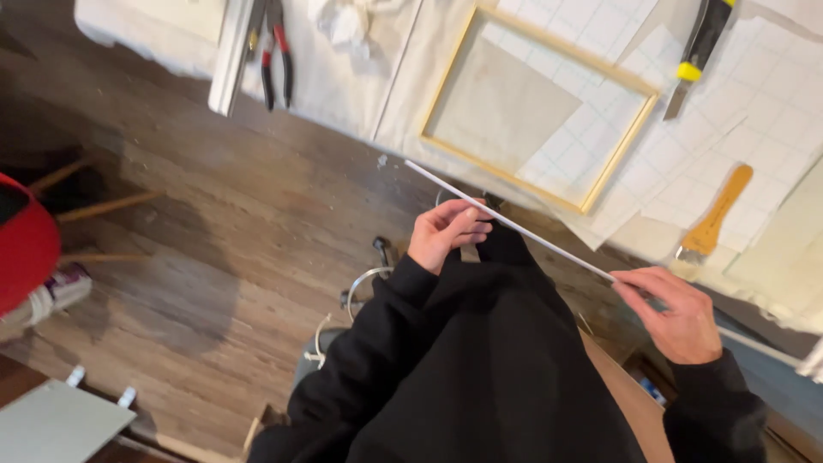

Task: The person wipes the glass of a wooden picture frame with a white cloth, turning the frame to clean both sides. They then take a thin white strip, measure it against the frame, and cut it to length with a utility knife, trimming small pieces from the strip.

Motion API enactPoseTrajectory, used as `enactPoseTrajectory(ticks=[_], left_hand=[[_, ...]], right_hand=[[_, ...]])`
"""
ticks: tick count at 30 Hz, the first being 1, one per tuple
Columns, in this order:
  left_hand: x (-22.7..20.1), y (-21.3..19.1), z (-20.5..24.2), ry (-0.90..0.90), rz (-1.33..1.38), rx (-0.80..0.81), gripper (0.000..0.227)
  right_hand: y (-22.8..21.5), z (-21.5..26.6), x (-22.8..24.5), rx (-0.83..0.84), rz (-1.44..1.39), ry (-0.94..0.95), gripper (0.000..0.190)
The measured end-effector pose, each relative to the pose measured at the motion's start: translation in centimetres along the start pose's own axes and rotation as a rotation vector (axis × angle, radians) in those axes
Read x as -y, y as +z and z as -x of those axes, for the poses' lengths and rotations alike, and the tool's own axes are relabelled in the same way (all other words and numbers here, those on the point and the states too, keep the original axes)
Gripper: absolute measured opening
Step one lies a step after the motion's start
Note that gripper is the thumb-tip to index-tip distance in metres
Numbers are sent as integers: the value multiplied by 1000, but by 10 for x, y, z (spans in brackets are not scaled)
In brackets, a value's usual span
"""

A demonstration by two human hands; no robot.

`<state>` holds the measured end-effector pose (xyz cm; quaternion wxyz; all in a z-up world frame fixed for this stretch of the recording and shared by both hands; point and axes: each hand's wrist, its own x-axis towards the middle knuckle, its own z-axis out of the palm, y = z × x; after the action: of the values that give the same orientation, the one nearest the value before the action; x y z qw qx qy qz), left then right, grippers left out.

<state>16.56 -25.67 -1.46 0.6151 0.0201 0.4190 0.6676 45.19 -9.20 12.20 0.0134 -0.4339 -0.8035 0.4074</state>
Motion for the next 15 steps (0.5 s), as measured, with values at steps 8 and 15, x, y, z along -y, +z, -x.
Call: enactPoseTrajectory(ticks=[8,15], left_hand=[[-1,-29,-31,242,-609,-251,30],[-43,-41,-50,590,-1200,-521,41]], right_hand=[[9,-40,-59,-181,177,-141,19],[23,-59,-82,-196,207,-188,19]])
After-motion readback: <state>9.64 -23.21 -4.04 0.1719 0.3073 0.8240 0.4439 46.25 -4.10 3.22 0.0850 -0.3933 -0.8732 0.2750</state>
